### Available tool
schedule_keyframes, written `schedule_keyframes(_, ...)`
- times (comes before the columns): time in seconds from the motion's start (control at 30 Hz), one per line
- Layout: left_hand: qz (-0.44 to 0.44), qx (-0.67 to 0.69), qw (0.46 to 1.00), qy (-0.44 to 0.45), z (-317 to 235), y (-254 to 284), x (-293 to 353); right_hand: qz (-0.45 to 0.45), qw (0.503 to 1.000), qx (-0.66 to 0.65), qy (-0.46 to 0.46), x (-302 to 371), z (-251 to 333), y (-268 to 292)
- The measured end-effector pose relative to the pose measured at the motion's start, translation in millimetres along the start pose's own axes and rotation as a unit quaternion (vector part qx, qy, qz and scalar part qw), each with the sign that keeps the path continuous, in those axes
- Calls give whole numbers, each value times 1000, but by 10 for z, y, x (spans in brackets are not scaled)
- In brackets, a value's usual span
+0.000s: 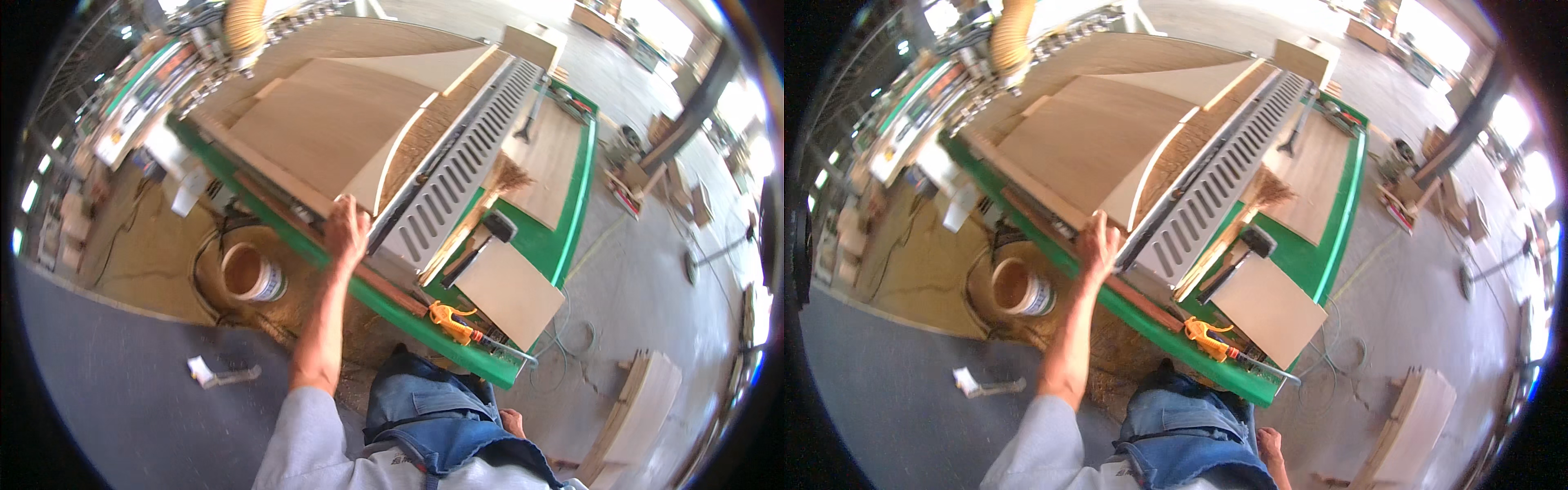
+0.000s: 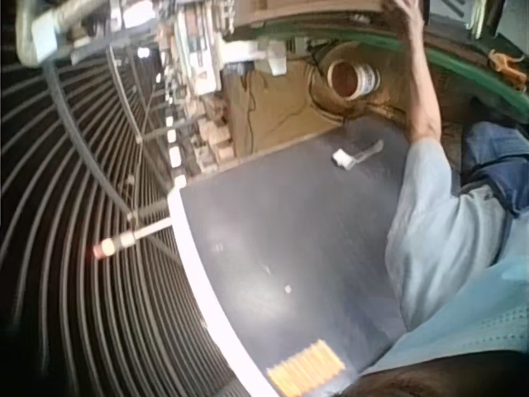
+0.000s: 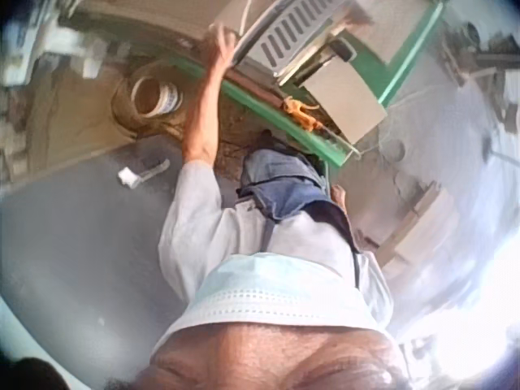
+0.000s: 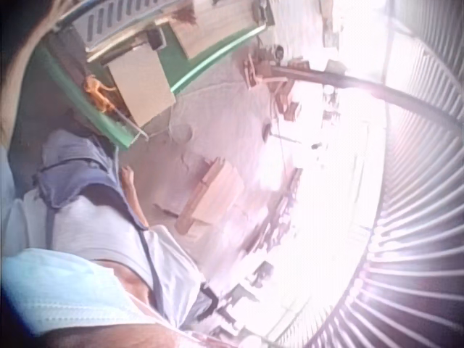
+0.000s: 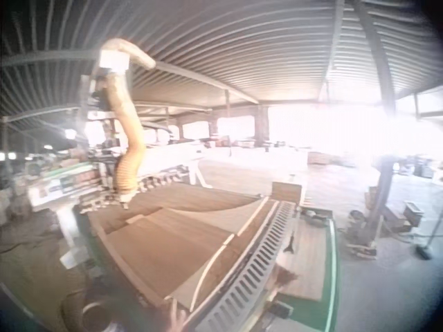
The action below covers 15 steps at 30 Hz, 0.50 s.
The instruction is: The person places a wooden panel onto the bed of a CNC machine, aligns it against the guide rail, and uses a rubber mallet to tap it into place before operating the control computer using a mouse.
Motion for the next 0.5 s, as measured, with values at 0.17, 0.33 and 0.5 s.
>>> schedule_keyframes(0.17,-63,-85,993,43,288,-622,-1157,-77,993,80,-25,705,-224,-194)
schedule_keyframes(0.33,47,-179,978,94,596,-1089,-1321,-116,991,-2,-70,1360,-678,-201)
schedule_keyframes(0.5,93,-190,972,105,618,-1060,-1355,-103,990,-18,-90,1100,-654,-204)
Point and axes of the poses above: each hand's wrist, its own x-axis away from the middle knuckle, its own y-axis out of the back of the hand, z = x × y, the point moved 1 cm from there along -x, towards the middle knuckle, and after that the axes turned 14 degrees about y, right-handed, at the moved point
